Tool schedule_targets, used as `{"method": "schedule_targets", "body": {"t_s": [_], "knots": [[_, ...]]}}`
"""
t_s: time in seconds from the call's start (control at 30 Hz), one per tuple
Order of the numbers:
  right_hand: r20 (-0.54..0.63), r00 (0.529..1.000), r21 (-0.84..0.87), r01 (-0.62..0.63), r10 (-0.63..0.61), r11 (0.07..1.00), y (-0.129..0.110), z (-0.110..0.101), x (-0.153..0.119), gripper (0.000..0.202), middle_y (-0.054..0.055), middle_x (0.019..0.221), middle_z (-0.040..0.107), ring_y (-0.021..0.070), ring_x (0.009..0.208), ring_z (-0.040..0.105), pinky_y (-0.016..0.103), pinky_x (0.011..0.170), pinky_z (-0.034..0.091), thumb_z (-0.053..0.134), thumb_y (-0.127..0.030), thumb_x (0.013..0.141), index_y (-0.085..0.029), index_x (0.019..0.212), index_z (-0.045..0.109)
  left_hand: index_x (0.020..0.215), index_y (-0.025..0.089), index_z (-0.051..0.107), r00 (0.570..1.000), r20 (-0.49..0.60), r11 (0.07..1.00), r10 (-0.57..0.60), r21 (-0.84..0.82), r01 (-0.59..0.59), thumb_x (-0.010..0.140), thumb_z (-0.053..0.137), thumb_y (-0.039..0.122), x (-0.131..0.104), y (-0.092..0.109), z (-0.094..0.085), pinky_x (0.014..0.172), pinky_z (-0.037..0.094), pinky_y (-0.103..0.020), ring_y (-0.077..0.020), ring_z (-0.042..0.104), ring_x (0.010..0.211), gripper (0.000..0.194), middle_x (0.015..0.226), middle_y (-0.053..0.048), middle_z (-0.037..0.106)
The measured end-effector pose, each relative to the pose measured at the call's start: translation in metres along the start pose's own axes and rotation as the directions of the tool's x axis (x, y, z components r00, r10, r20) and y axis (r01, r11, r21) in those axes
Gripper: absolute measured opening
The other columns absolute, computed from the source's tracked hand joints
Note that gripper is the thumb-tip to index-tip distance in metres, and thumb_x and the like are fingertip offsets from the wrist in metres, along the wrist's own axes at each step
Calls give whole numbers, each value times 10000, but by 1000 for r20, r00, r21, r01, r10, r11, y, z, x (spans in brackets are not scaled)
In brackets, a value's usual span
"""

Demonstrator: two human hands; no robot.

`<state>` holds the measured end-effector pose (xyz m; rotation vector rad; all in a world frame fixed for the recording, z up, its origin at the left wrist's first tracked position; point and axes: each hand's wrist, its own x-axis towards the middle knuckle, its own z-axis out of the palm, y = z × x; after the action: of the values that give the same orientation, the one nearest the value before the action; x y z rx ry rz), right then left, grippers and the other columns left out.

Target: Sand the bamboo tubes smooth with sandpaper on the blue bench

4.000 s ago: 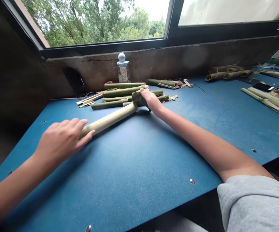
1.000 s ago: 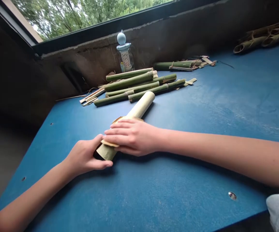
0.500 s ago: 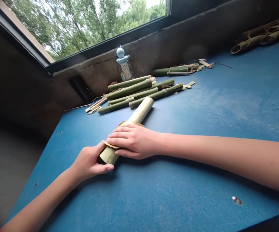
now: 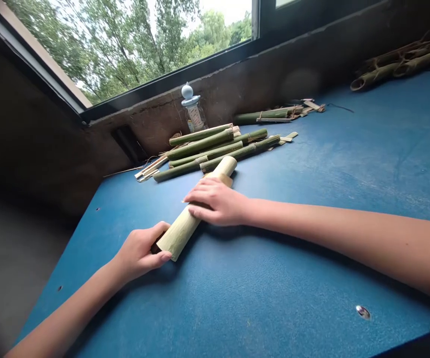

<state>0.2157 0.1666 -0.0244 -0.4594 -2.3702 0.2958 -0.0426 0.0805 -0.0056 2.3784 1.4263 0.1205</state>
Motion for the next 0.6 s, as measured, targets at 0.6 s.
{"method": "schedule_targets", "body": {"t_s": [0.6], "knots": [[131,979,-168,-130,153,977,54,-31,6,372,83,965,729,205,891,645,305,807,414,444,-398,979,-151,990,722,869,237,464,1000,4,999,-7,35,6,790,366,765,0,4,0,537,311,-263,-144,491,536,543,620,47,530]]}}
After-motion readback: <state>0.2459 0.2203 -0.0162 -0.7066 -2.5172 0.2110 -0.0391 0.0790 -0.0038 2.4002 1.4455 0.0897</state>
